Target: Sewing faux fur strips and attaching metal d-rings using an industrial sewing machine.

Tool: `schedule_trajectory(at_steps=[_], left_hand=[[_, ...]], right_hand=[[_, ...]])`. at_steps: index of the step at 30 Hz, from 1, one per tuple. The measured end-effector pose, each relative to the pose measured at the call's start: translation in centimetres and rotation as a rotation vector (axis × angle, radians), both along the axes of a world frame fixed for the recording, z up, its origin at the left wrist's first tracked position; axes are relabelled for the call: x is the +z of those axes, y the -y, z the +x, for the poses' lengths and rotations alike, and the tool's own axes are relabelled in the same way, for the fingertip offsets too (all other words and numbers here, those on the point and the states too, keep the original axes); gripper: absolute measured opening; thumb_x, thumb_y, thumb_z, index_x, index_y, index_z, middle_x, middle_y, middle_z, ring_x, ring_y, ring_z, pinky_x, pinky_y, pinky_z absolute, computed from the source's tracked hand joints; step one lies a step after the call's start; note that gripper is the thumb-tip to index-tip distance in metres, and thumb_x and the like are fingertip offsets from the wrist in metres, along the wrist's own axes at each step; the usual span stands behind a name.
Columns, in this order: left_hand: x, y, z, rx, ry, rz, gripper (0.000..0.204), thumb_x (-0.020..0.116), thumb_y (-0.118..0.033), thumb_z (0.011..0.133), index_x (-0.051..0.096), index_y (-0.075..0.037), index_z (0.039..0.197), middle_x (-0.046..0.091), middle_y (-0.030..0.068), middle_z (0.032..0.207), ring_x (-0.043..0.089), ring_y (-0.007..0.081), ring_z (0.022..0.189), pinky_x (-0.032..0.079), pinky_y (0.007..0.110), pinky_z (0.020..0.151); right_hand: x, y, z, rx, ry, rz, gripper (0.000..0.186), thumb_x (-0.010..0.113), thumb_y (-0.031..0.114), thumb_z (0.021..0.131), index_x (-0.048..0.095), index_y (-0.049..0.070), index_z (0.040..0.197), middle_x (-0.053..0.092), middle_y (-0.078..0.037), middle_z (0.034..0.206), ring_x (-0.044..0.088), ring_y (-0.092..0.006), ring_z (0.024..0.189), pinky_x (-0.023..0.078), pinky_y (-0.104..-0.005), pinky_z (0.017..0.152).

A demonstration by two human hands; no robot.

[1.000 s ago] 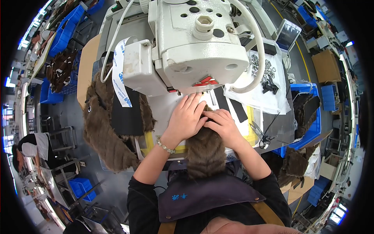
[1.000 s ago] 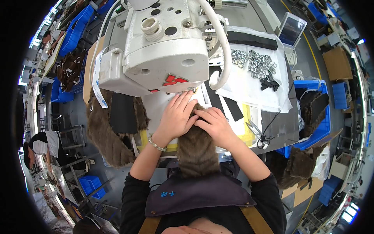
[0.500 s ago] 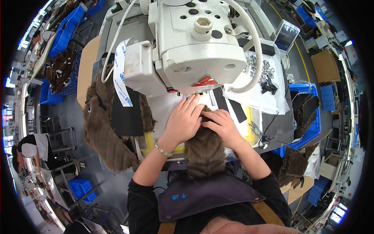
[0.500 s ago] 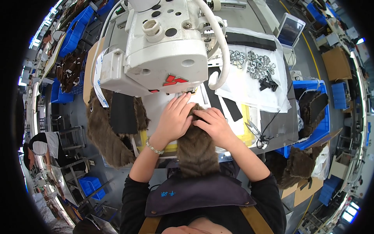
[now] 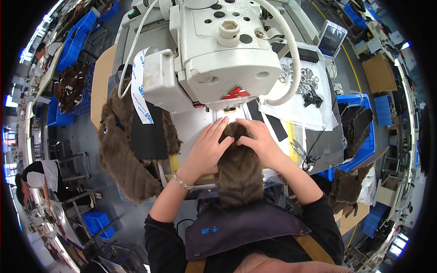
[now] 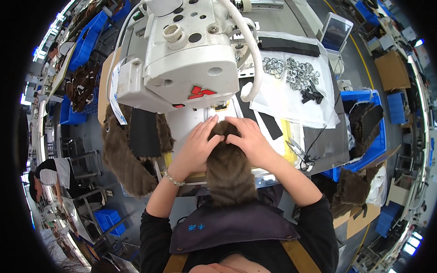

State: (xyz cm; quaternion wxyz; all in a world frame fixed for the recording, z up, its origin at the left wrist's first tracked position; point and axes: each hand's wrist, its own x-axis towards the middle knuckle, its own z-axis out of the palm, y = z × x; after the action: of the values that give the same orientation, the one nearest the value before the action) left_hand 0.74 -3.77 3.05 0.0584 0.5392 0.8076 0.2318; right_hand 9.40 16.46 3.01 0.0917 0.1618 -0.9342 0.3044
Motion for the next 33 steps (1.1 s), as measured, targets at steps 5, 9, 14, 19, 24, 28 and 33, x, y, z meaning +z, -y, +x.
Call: schedule_trajectory(at_steps=[5,9,14,19,24,28,33], left_hand=[[-2.0,-0.5,0.4,-0.005,-0.123,0.005,0.029,0.057,-0.013,0.081,0.058,-0.003,0.108,0.045,0.0255,0.138,0.045,0.0378,0.129,0.037,0.045,0.107],[-2.1,-0.7,1.5,0.022,-0.224,0.027,0.029,0.052,-0.009,0.086,0.060,0.002,0.112,0.049,0.0252,0.134,0.049,0.0356,0.126,0.042,0.044,0.104],[-2.7,-0.4,2.0,0.012,-0.385,0.015,0.030,0.055,-0.011,0.084,0.062,0.004,0.110,0.058,0.0222,0.124,0.056,0.0317,0.119,0.046,0.039,0.100],[-2.6,-0.3,1.9,-0.007,-0.402,-0.002,0.033,0.055,-0.011,0.083,0.062,0.005,0.112,0.061,0.0208,0.121,0.058,0.0300,0.117,0.047,0.036,0.100],[-2.4,-0.5,1.7,-0.009,-0.404,0.022,0.029,0.058,-0.008,0.083,0.064,0.004,0.109,0.063,0.0181,0.119,0.061,0.0287,0.113,0.050,0.035,0.096],[-1.7,-0.5,1.0,-0.021,-0.420,0.028,0.034,0.057,-0.010,0.083,0.062,0.004,0.113,0.062,0.0200,0.119,0.060,0.0293,0.115,0.049,0.035,0.097],[-1.3,-1.3,-0.4,0.023,-0.424,0.087,0.032,0.059,-0.009,0.082,0.063,0.002,0.113,0.063,0.0173,0.117,0.061,0.0273,0.112,0.051,0.034,0.095]], right_hand=[[0.3,-0.7,-1.3,0.104,0.054,0.086,0.027,0.060,0.002,0.073,0.055,0.002,0.100,0.045,-0.021,0.137,0.043,-0.0368,0.127,0.035,-0.0453,0.107],[-0.5,-0.9,-1.5,0.172,-0.012,0.206,0.026,0.058,0.006,0.077,0.053,0.000,0.102,0.049,-0.021,0.134,0.046,-0.0366,0.127,0.037,-0.0449,0.107],[-1.3,0.1,-0.6,0.150,-0.185,0.390,0.024,0.057,0.011,0.079,0.054,0.002,0.101,0.055,-0.022,0.127,0.053,-0.0332,0.121,0.043,-0.0411,0.103],[-1.3,0.4,-0.4,0.124,-0.287,0.440,0.018,0.059,0.011,0.076,0.055,0.003,0.092,0.064,-0.019,0.113,0.062,-0.0312,0.109,0.050,-0.0376,0.096],[-1.7,0.1,-0.5,0.132,-0.344,0.434,0.016,0.059,0.010,0.076,0.056,0.004,0.090,0.065,-0.018,0.108,0.065,-0.0301,0.104,0.053,-0.0367,0.092],[-0.9,0.0,-0.9,0.119,-0.390,0.423,0.017,0.059,0.011,0.076,0.057,0.004,0.091,0.065,-0.017,0.106,0.065,-0.0289,0.102,0.054,-0.0358,0.088],[-0.5,-0.3,-2.0,0.045,-0.418,0.419,0.017,0.060,0.009,0.076,0.057,0.003,0.092,0.064,-0.017,0.107,0.066,-0.0284,0.100,0.055,-0.0359,0.085]])
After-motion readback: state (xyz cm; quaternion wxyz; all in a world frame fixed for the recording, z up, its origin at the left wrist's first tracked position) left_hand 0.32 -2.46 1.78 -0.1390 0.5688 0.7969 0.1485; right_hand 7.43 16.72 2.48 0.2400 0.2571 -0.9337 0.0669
